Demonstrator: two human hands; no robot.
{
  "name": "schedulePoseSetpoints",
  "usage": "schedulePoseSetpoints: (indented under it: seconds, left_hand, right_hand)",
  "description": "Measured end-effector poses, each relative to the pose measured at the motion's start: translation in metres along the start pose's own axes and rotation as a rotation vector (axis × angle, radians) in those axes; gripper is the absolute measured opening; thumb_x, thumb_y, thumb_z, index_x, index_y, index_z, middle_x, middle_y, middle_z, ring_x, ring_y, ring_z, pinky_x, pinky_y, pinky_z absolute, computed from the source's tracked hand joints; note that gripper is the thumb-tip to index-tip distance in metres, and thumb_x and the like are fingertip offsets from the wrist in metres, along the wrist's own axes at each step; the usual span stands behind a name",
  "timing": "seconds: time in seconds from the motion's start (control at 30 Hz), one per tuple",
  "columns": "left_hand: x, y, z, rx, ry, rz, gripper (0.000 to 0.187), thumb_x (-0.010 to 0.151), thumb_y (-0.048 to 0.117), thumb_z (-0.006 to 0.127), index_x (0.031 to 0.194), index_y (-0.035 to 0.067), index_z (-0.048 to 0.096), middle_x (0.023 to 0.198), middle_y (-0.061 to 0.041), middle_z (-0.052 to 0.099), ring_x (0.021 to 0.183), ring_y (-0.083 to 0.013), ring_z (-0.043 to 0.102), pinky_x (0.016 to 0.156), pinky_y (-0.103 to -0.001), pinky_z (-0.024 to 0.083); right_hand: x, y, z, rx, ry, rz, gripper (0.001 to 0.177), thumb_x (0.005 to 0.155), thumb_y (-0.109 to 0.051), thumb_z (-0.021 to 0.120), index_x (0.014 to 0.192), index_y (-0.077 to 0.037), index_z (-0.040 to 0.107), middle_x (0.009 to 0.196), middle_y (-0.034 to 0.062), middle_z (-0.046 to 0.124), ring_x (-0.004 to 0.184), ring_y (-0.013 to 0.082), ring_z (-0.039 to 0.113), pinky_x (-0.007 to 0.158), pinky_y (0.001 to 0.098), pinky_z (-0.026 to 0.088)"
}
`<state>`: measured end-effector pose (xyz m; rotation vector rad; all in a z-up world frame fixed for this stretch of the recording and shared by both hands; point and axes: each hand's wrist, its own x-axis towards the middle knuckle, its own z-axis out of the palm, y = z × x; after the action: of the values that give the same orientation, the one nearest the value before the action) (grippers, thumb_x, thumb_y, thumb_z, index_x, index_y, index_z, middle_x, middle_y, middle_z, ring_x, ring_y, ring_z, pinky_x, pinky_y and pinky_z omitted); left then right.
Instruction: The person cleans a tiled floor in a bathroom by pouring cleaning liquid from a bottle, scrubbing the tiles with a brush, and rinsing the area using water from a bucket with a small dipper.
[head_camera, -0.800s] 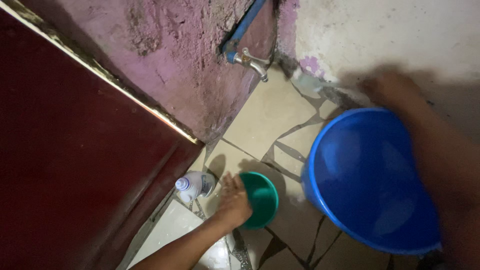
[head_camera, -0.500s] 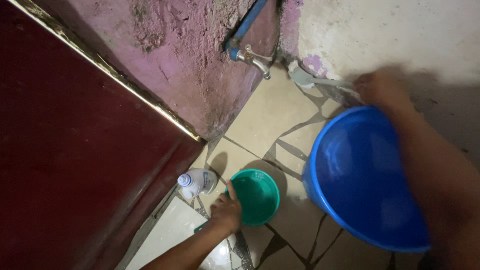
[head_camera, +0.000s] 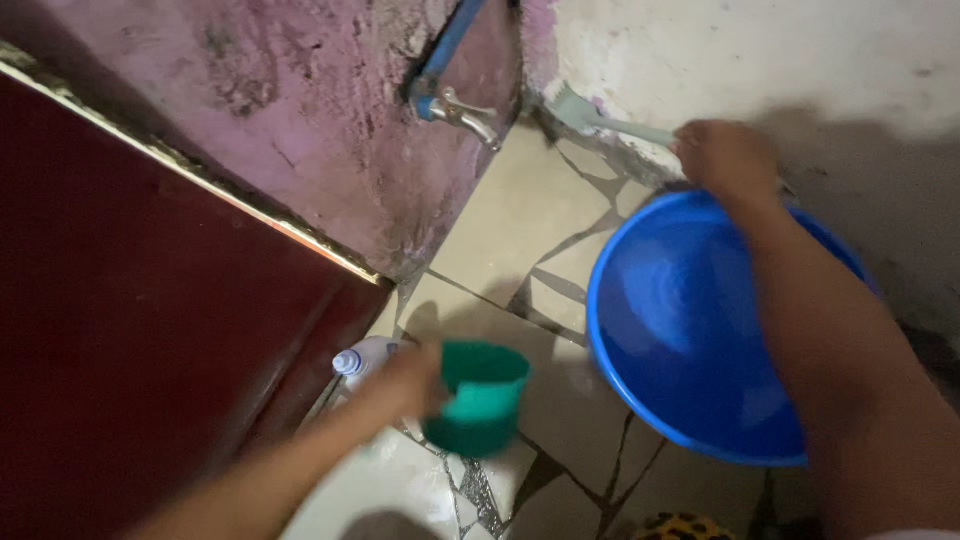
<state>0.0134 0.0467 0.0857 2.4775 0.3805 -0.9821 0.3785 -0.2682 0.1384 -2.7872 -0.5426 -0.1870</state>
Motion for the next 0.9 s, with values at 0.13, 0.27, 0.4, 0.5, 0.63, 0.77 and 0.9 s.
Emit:
schedulePoseSetpoints:
  seconds: [0.13, 0.27, 0.4, 0.5, 0.63, 0.77, 0.9]
  left_hand:
    - [0.073, 0.058, -0.104, 0.349, -0.019, -0.074, 0.023, 0.082, 0.019, 0.074, 0.100, 0.004, 0.075, 0.099, -0.018, 0.078, 0.094, -0.0337, 0.079, 0.078, -0.047, 0.063]
    - [0.111, 0.123, -0.174, 0.210, 0.313, -0.239, 0.031, 0.093, 0.025, 0.062, 0.120, 0.015, 0.074, 0.131, -0.009, 0.068, 0.119, -0.0341, 0.068, 0.095, -0.051, 0.055]
    - [0.089, 0.118, -0.165, 0.286, 0.359, -0.125, 0.034, 0.094, 0.023, 0.058, 0.125, 0.016, 0.072, 0.138, -0.011, 0.064, 0.124, -0.0356, 0.064, 0.096, -0.054, 0.055]
    - [0.052, 0.109, -0.153, 0.252, 0.575, 0.019, 0.032, 0.103, 0.029, 0.054, 0.125, 0.015, 0.072, 0.137, -0.015, 0.064, 0.124, -0.0382, 0.063, 0.097, -0.052, 0.053]
    - [0.010, 0.100, -0.153, 0.323, 0.292, -0.160, 0.037, 0.084, 0.010, 0.072, 0.120, 0.003, 0.073, 0.128, -0.022, 0.068, 0.120, -0.0369, 0.067, 0.098, -0.046, 0.056]
    - [-0.014, 0.085, -0.145, 0.405, 0.232, -0.061, 0.033, 0.083, 0.009, 0.069, 0.114, -0.002, 0.072, 0.118, -0.028, 0.071, 0.115, -0.0388, 0.069, 0.096, -0.045, 0.056]
    - [-0.026, 0.081, -0.139, 0.427, 0.351, 0.031, 0.028, 0.076, 0.008, 0.076, 0.104, 0.001, 0.074, 0.109, -0.024, 0.074, 0.107, -0.0352, 0.070, 0.092, -0.043, 0.057]
  right_hand:
    - [0.000, 0.001, 0.001, 0.012, 0.023, -0.004, 0.028, 0.096, -0.039, 0.069, 0.116, -0.022, 0.080, 0.103, 0.0149, 0.076, 0.094, 0.0390, 0.071, 0.082, 0.0536, 0.055]
    - [0.000, 0.004, -0.001, -0.046, 0.033, -0.048, 0.027, 0.096, -0.038, 0.069, 0.115, -0.022, 0.080, 0.101, 0.0161, 0.076, 0.092, 0.0393, 0.071, 0.080, 0.0532, 0.055]
    - [-0.006, -0.003, -0.007, 0.005, -0.002, -0.016, 0.026, 0.098, -0.036, 0.069, 0.116, -0.020, 0.079, 0.099, 0.0157, 0.076, 0.089, 0.0376, 0.072, 0.081, 0.0511, 0.056]
    - [-0.010, -0.005, -0.011, 0.068, 0.020, -0.013, 0.025, 0.095, -0.033, 0.070, 0.114, -0.018, 0.079, 0.099, 0.0147, 0.076, 0.090, 0.0374, 0.071, 0.079, 0.0511, 0.055]
    - [-0.006, -0.002, -0.004, 0.009, 0.054, -0.041, 0.024, 0.095, -0.033, 0.071, 0.113, -0.020, 0.081, 0.098, 0.0155, 0.076, 0.089, 0.0378, 0.071, 0.080, 0.0514, 0.055]
    - [-0.001, 0.007, 0.005, -0.014, 0.050, -0.049, 0.028, 0.093, -0.037, 0.075, 0.114, -0.018, 0.080, 0.095, 0.0157, 0.076, 0.087, 0.0369, 0.072, 0.079, 0.0500, 0.057]
    - [0.002, 0.009, 0.006, -0.057, 0.037, -0.051, 0.029, 0.091, -0.039, 0.076, 0.111, -0.018, 0.081, 0.091, 0.0167, 0.076, 0.084, 0.0382, 0.071, 0.075, 0.0519, 0.056]
